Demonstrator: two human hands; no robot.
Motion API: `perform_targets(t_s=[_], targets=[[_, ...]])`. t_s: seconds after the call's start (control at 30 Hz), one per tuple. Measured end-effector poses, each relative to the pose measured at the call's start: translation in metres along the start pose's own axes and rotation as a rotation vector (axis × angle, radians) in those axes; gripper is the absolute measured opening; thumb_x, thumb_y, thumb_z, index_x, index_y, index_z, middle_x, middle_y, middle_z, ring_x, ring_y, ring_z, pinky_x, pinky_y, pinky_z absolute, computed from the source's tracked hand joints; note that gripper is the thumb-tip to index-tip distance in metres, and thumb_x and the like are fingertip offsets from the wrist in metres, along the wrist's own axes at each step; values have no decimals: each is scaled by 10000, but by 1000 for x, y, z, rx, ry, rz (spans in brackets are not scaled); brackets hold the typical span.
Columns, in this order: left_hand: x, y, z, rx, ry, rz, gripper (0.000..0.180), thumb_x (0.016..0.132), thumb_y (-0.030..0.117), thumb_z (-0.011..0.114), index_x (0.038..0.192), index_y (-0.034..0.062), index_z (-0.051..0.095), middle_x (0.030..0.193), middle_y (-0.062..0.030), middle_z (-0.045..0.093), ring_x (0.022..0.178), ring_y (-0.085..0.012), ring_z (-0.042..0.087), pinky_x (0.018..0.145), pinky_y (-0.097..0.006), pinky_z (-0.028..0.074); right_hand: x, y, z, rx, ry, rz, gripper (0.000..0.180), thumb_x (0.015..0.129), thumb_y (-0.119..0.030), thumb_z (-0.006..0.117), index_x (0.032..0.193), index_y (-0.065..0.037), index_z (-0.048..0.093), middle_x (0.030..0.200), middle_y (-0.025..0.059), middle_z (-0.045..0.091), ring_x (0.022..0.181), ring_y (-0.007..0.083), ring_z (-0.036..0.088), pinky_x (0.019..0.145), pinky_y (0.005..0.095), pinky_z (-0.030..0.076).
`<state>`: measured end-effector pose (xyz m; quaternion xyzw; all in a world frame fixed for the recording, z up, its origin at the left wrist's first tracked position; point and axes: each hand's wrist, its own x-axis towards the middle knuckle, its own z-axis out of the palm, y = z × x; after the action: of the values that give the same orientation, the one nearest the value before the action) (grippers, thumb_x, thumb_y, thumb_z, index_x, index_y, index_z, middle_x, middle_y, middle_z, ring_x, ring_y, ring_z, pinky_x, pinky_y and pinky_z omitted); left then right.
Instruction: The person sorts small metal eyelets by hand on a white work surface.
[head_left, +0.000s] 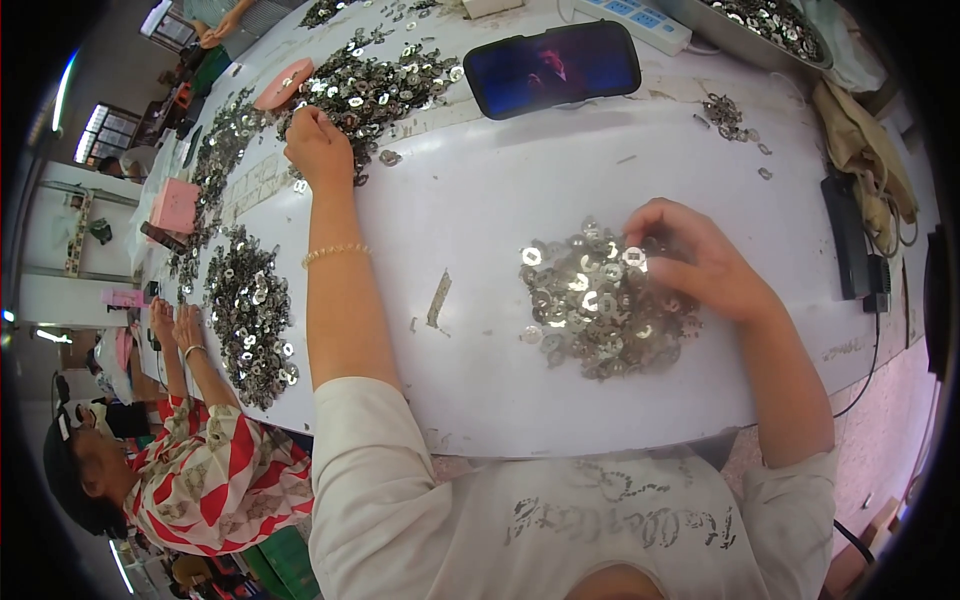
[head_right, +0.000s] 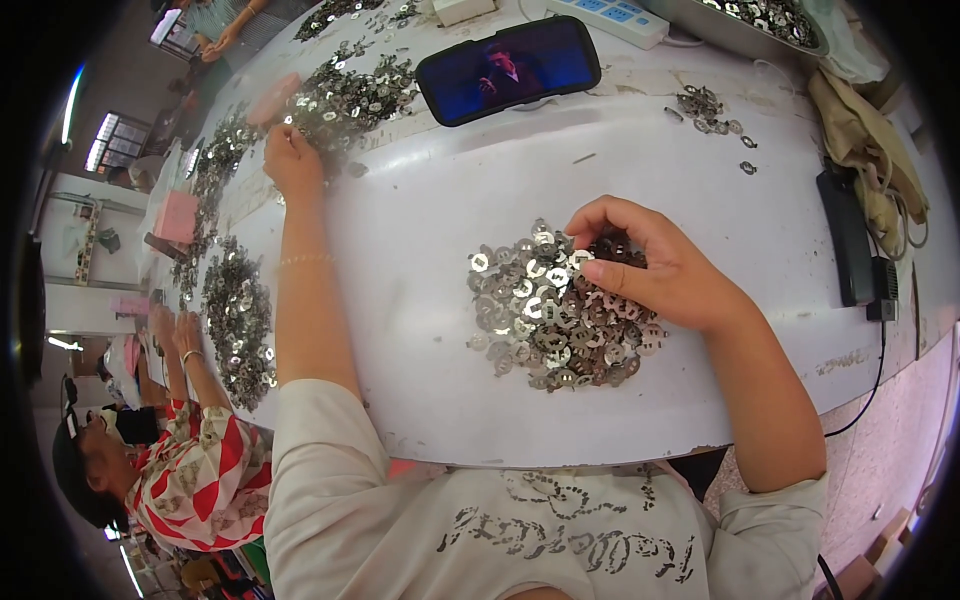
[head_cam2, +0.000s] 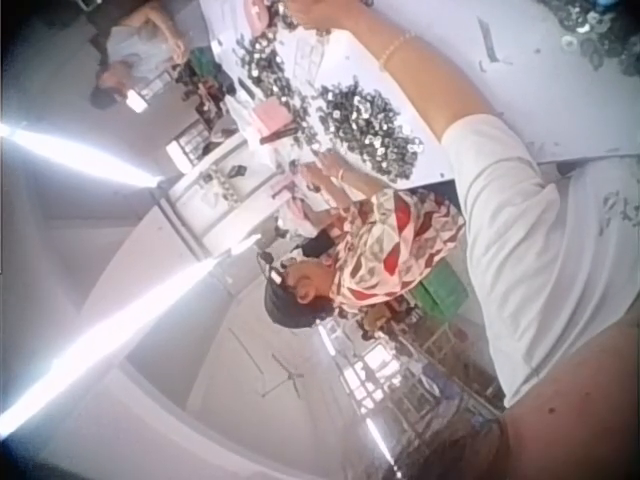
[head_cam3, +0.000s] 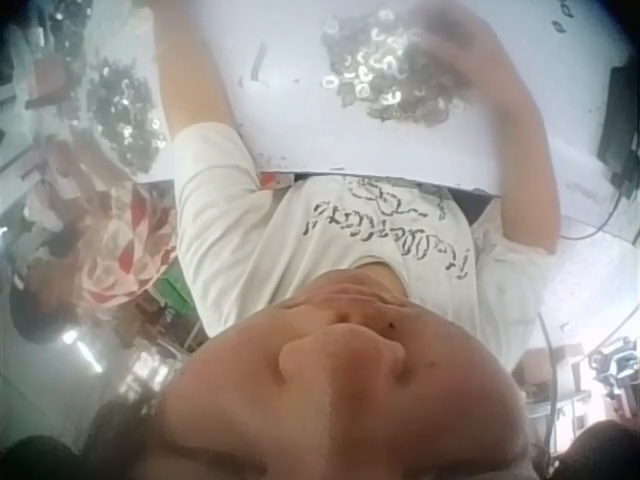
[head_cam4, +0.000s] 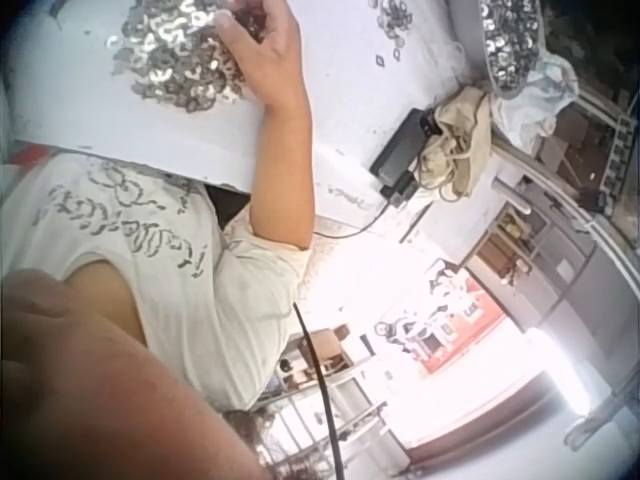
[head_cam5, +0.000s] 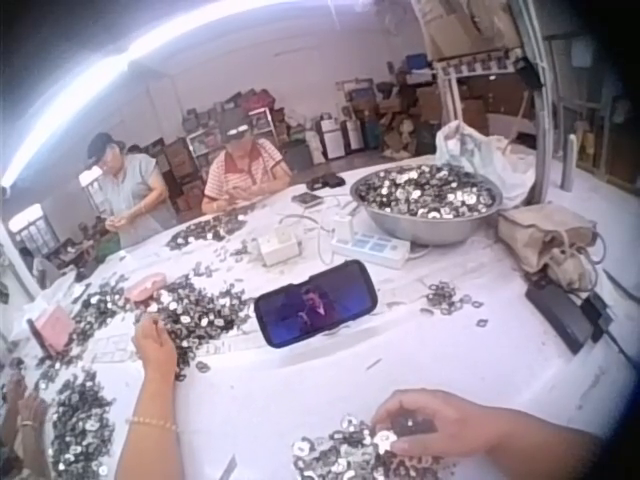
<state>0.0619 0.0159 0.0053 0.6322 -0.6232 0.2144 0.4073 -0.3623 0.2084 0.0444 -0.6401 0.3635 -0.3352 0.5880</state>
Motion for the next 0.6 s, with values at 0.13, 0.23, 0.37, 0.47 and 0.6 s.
perform_targets(t_s=[0.13,0.23,0.37,0.47,0.6], targets=[[3,12,-5,-175,78,127,77,872,76,477,900,9,505,874,-154,544,831,-339,516,757,-431,400,-1,3,-1,1,3,-8,321,836,-202,644,1077,-18,541,964,22,536,927,104,492,842,253,412],[3,23,-7,-218,107,151,81,877,66,470,901,-7,497,877,-162,528,813,-345,511,740,-418,409,0,3,-2,-23,-2,-23,319,838,-202,644,1078,-18,540,965,24,534,925,102,491,838,249,413],[3,21,-8,-232,118,135,78,877,56,464,910,-7,495,874,-164,521,801,-340,513,727,-408,413,0,2,-1,-6,-6,-24,318,842,-204,644,1077,-17,539,962,24,532,922,100,489,832,246,415],[2,21,-8,-248,125,106,85,878,53,458,924,-11,491,868,-169,520,796,-338,515,725,-404,415,0,1,-1,-14,-11,-32,317,844,-205,644,1076,-17,540,960,23,531,915,99,489,824,246,418],[3,19,-9,-255,120,91,93,880,54,454,934,-14,487,866,-174,522,793,-339,516,725,-403,416,0,0,0,-12,-12,-29,317,844,-205,643,1077,-17,540,958,23,533,908,100,491,819,246,420]])
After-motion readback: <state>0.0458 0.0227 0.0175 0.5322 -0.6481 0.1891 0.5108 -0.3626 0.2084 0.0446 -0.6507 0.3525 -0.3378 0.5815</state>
